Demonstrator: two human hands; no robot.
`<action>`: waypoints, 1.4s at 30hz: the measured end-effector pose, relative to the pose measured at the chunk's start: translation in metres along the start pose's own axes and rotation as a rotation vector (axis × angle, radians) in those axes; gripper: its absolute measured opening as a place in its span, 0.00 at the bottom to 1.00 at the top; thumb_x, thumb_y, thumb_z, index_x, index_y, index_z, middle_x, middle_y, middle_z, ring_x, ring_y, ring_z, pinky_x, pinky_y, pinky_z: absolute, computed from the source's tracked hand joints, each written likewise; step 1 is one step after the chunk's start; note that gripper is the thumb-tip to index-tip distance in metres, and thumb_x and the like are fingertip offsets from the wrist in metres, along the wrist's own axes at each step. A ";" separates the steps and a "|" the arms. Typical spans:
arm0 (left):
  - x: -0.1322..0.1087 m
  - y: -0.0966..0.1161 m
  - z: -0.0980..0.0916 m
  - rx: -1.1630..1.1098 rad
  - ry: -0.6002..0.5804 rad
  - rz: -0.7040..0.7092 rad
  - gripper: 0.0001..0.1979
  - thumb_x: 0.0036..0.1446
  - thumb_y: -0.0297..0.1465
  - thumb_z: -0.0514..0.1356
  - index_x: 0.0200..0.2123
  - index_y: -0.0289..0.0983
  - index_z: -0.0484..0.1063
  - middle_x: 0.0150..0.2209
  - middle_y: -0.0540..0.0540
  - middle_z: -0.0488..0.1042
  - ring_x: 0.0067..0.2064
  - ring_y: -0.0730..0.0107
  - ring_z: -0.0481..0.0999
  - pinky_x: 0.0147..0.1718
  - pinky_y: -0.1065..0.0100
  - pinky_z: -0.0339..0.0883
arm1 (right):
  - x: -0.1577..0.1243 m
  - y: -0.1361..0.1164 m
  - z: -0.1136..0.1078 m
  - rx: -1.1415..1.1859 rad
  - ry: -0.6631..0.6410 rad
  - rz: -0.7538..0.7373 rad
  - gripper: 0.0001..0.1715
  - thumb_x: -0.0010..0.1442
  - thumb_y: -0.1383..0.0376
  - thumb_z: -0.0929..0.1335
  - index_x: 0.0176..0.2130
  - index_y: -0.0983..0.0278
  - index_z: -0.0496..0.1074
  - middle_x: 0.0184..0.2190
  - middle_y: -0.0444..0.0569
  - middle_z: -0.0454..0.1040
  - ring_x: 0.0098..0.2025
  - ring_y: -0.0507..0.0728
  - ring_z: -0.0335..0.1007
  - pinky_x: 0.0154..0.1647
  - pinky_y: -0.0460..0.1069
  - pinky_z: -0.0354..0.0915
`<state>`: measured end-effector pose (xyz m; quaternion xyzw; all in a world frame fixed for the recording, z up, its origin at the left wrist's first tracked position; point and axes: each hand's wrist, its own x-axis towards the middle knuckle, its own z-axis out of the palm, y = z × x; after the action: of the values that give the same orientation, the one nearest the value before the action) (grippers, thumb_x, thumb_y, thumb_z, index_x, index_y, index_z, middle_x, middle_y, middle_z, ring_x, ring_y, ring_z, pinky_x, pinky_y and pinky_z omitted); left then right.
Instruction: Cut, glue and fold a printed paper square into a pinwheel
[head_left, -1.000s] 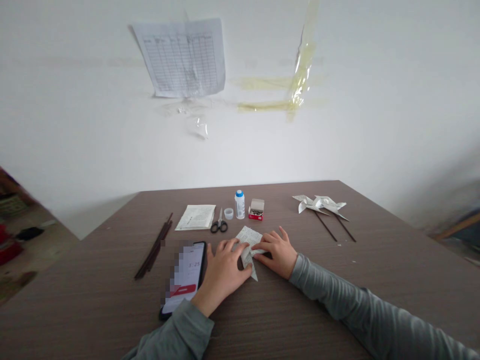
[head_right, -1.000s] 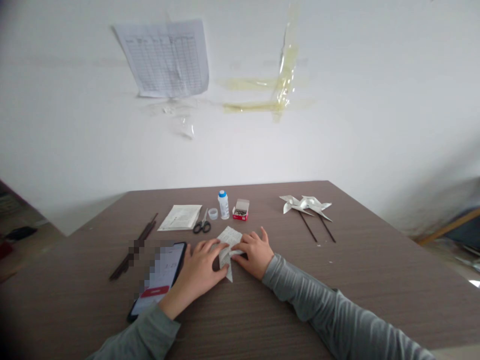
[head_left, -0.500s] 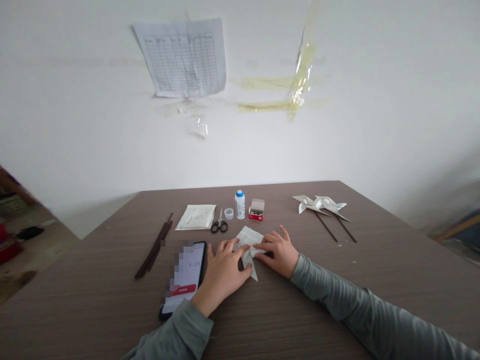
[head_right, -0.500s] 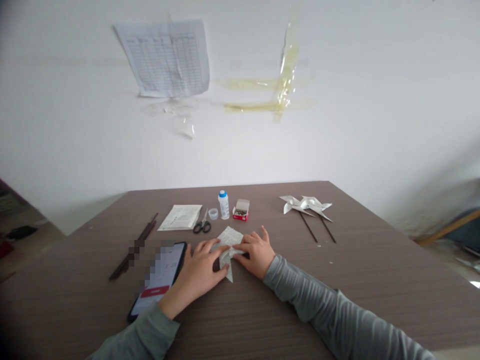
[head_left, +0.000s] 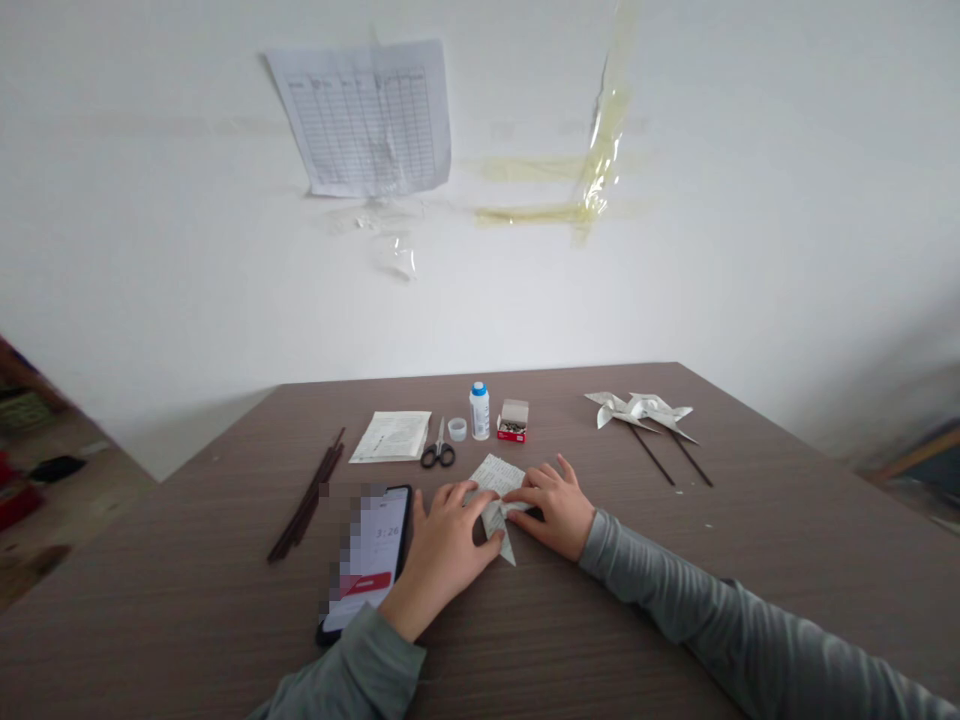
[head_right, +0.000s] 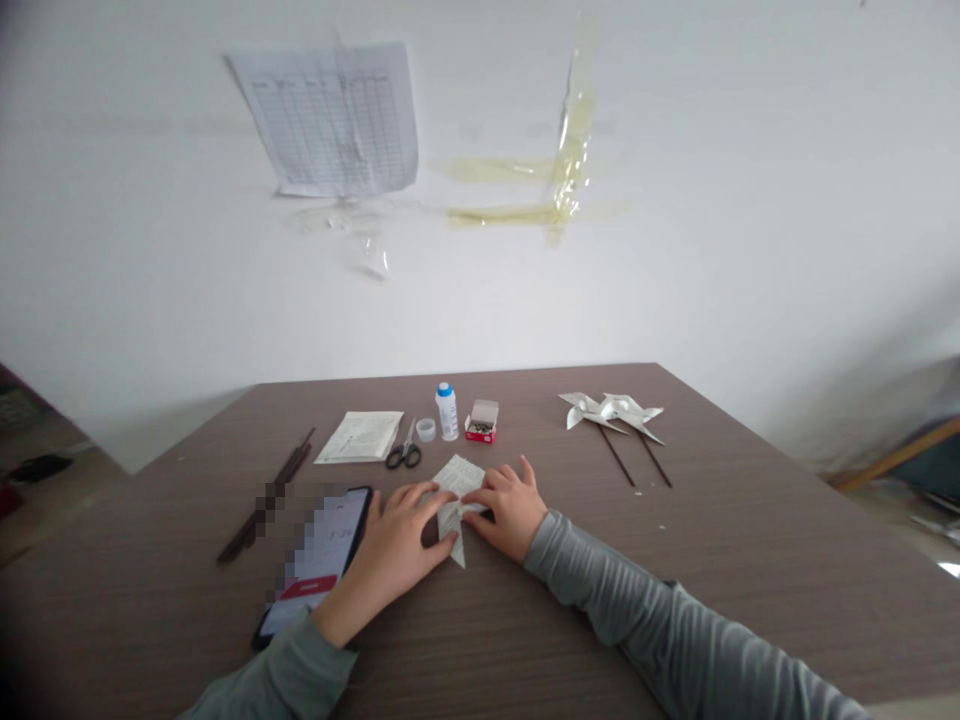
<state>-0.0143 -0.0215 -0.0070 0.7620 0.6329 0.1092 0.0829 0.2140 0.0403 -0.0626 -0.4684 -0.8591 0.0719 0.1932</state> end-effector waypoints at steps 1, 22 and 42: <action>-0.001 0.000 0.000 -0.001 0.009 0.003 0.24 0.77 0.29 0.75 0.72 0.51 0.92 0.79 0.36 0.87 0.82 0.29 0.82 0.88 0.10 0.59 | 0.000 0.001 0.000 0.001 -0.004 0.002 0.15 0.83 0.56 0.80 0.63 0.45 0.97 0.54 0.54 0.94 0.63 0.73 0.89 0.91 0.87 0.63; -0.003 0.005 -0.010 0.017 -0.060 -0.019 0.21 0.80 0.30 0.72 0.70 0.50 0.93 0.82 0.35 0.84 0.85 0.31 0.79 0.89 0.14 0.59 | 0.002 0.001 0.000 0.008 -0.002 -0.006 0.12 0.83 0.56 0.81 0.59 0.40 0.97 0.52 0.53 0.92 0.62 0.73 0.87 0.88 0.94 0.60; -0.001 0.000 -0.008 0.027 -0.048 0.022 0.21 0.80 0.31 0.72 0.70 0.50 0.93 0.80 0.35 0.85 0.83 0.31 0.79 0.89 0.15 0.60 | 0.002 0.003 0.001 0.019 -0.007 0.014 0.13 0.83 0.54 0.80 0.60 0.38 0.97 0.53 0.54 0.93 0.63 0.76 0.89 0.89 0.94 0.59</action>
<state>-0.0162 -0.0226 0.0007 0.7725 0.6235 0.0832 0.0866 0.2149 0.0439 -0.0635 -0.4724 -0.8557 0.0830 0.1941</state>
